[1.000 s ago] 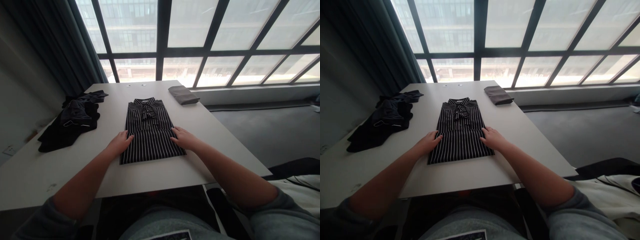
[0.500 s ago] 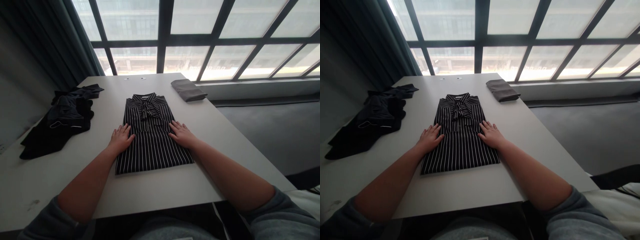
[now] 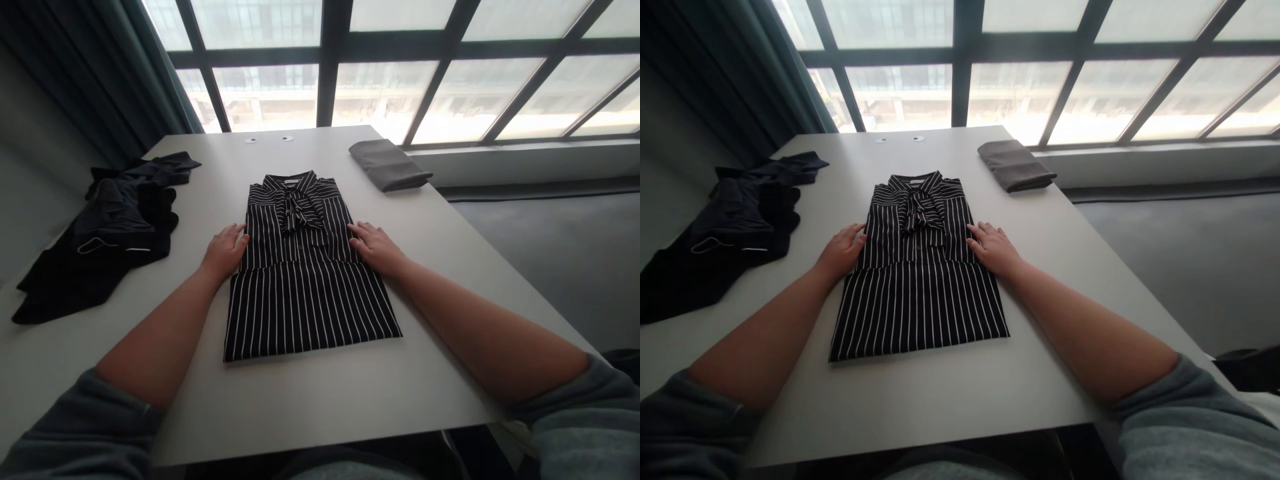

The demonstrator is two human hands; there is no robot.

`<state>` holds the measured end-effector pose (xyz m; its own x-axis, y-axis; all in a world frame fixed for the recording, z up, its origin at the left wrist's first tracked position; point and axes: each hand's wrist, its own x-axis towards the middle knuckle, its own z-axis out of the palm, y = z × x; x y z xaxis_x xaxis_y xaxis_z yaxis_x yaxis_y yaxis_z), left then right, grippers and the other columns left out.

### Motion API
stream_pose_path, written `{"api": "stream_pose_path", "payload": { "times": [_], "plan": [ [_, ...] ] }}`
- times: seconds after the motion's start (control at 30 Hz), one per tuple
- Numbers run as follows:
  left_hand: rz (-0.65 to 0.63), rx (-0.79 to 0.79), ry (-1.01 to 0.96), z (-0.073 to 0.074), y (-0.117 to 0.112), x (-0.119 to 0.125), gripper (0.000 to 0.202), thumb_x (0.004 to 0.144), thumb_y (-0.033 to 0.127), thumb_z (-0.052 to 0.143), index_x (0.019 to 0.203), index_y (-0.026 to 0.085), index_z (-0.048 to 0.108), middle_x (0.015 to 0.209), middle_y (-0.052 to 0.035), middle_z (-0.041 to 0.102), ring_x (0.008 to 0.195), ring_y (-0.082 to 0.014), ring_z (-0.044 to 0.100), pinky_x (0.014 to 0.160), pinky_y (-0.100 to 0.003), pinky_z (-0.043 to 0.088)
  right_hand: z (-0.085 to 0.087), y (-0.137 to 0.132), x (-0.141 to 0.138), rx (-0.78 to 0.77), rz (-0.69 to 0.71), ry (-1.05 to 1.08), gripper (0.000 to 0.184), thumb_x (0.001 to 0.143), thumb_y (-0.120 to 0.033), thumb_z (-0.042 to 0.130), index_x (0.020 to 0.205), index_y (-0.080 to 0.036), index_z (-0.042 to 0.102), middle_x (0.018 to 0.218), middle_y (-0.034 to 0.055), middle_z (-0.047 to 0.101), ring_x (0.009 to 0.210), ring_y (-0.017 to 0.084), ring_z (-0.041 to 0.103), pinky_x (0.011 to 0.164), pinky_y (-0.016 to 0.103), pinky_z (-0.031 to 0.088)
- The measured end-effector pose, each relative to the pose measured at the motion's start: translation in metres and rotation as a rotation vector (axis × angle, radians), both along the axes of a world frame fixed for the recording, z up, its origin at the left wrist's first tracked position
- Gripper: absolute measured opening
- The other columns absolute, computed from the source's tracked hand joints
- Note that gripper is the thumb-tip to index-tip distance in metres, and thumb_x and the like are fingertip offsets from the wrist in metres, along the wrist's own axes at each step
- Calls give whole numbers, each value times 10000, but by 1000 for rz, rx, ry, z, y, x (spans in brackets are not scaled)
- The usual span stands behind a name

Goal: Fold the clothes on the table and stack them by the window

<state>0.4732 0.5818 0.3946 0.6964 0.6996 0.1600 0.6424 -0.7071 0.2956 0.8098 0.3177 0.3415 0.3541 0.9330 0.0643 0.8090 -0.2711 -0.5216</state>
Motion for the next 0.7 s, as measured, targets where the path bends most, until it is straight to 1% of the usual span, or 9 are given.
{"api": "stream_pose_path", "payload": {
  "times": [0.07, 0.13, 0.3, 0.4, 0.5, 0.57, 0.6, 0.63, 0.7],
  "plan": [
    [7, 27, 52, -3, 20, 11, 603, 1050, 500, 320, 1505, 215, 596, 1567, -131, 579, 1505, -300, 470, 1285, -527, 310, -4, 20, 19, 23, 3, 11, 622, 1092, -536, 360, 1625, -241, 485, 1700, 114, 403, 1608, 330, 313, 1318, 595, 220],
    [10, 40, 83, -5, 39, 25, 590, 1047, 509, 333, 1504, 254, 607, 1573, -106, 580, 1500, -296, 475, 1275, -519, 319, -7, 43, 36, 46, 37, 22, 605, 1087, -520, 390, 1618, -253, 498, 1684, 101, 432, 1595, 329, 344, 1313, 592, 235],
    [-7, 11, 84, -6, 81, 64, 593, 1044, 533, 367, 1530, 276, 588, 1593, -84, 573, 1503, -303, 479, 1274, -534, 308, -8, 100, 64, 80, 93, 46, 590, 1078, -528, 428, 1584, -252, 554, 1647, 79, 494, 1564, 333, 398, 1303, 553, 283],
    [5, -52, 50, -7, 102, 87, 606, 1036, 551, 388, 1550, 282, 567, 1617, -87, 547, 1522, -339, 460, 1292, -615, 238, -9, 130, 78, 107, 110, 77, 568, 1063, -521, 468, 1545, -252, 604, 1597, 65, 558, 1551, 339, 417, 1304, 540, 286],
    [22, -125, 6, -8, 119, 108, 603, 1027, 554, 409, 1560, 311, 549, 1638, -80, 519, 1541, -375, 432, 1289, -707, 128, -10, 155, 93, 155, 125, 190, 546, 1042, -505, 508, 1481, -222, 667, 1531, 87, 624, 1477, 330, 516, 1275, 510, 345],
    [28, -149, -34, -9, 129, 119, 565, 1015, 543, 444, 1529, 348, 575, 1624, -55, 539, 1540, -381, 433, 1286, -725, 94, -11, 168, 102, 189, 116, 293, 513, 1016, -518, 553, 1408, -231, 721, 1468, 84, 675, 1402, 324, 589, 1244, 506, 390],
    [31, -156, -55, -10, 134, 123, 548, 1003, 535, 475, 1507, 357, 594, 1606, -46, 560, 1531, -383, 444, 1288, -721, 104, -11, 174, 106, 207, 107, 341, 488, 1000, -523, 581, 1363, -241, 747, 1433, 78, 700, 1371, 323, 612, 1232, 511, 402],
    [30, -167, -76, -10, 138, 126, 542, 983, 526, 515, 1489, 354, 610, 1582, -45, 587, 1515, -385, 464, 1290, -708, 140, -11, 179, 109, 227, 99, 384, 463, 981, -523, 612, 1319, -248, 768, 1399, 73, 721, 1346, 324, 628, 1225, 517, 409],
    [0, -208, -138, -11, 146, 130, 576, 921, 502, 608, 1466, 316, 629, 1515, -62, 643, 1449, -377, 531, 1278, -651, 269, -11, 188, 114, 268, 89, 475, 424, 939, -508, 671, 1240, -235, 795, 1332, 79, 754, 1303, 327, 649, 1215, 524, 419]
  ]
}}
